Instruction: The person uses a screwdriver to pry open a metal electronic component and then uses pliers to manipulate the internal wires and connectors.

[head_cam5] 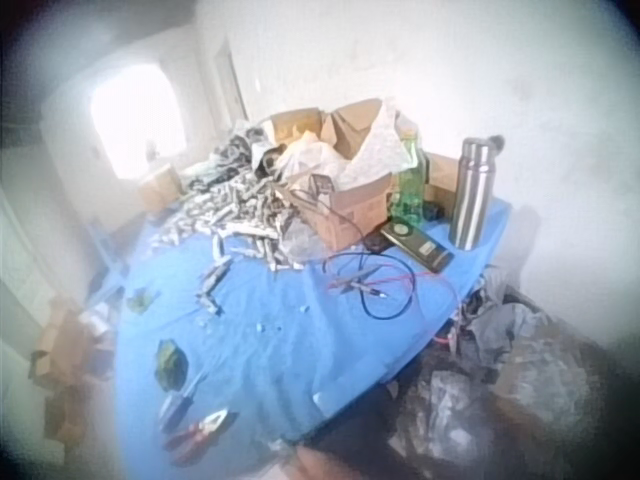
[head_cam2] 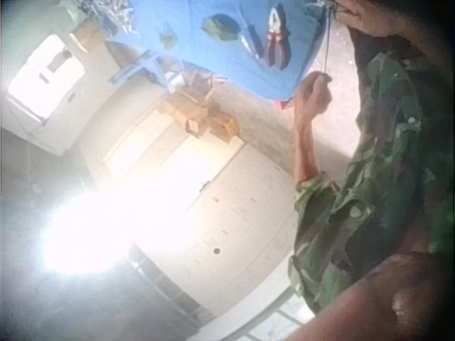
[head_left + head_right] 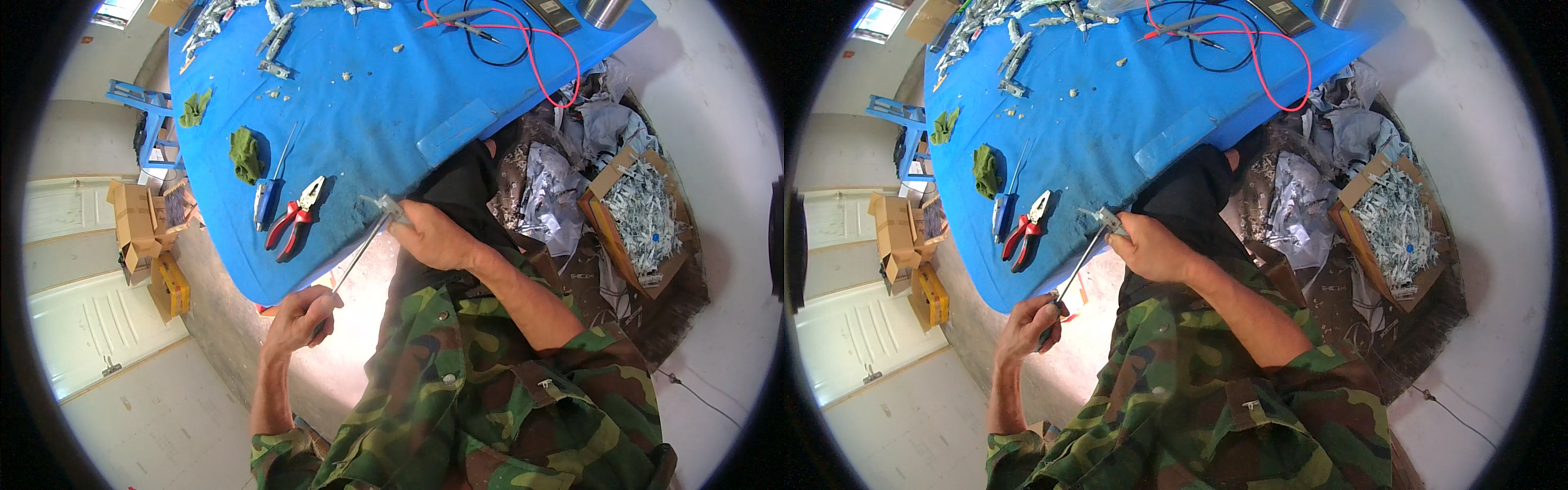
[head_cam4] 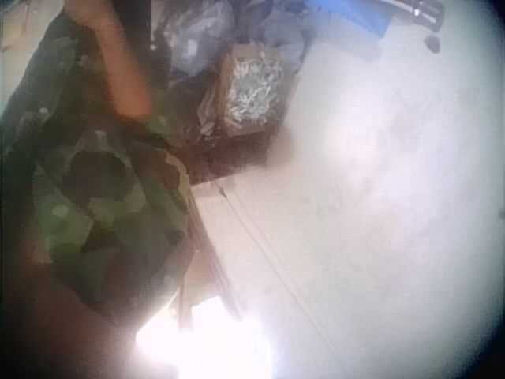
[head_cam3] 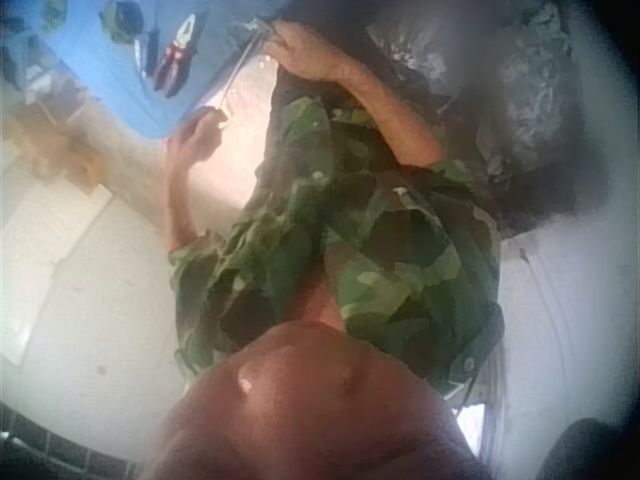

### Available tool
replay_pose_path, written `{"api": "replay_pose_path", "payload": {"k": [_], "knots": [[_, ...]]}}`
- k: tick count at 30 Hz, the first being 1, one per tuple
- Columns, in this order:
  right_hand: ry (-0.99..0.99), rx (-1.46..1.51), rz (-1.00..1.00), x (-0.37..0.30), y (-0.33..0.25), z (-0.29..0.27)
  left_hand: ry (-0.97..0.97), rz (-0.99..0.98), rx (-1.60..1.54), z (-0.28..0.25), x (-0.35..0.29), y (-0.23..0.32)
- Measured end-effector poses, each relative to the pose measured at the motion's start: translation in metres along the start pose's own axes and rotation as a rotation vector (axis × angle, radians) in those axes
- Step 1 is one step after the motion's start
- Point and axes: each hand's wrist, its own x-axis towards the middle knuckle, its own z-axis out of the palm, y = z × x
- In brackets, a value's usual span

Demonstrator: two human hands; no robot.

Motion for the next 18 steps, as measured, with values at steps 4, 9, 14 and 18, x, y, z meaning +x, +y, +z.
{"api": "replay_pose_path", "payload": {"k": [4,9,14,18], "knots": [[-0.047,0.081,-0.019,0.003,0.007,-0.001,-0.008,0.01,-0.055,0.004,0.004,-0.004],[-0.144,0.183,0.14,-0.001,-0.012,-0.012,-0.011,0.033,-0.08,0.007,0.011,-0.012],[-0.214,0.335,0.286,-0.003,-0.017,-0.017,-0.016,0.05,-0.079,0.009,0.02,-0.019],[-0.28,0.496,0.394,-0.003,-0.017,-0.021,-0.019,0.075,-0.119,0.013,0.025,-0.028]]}}
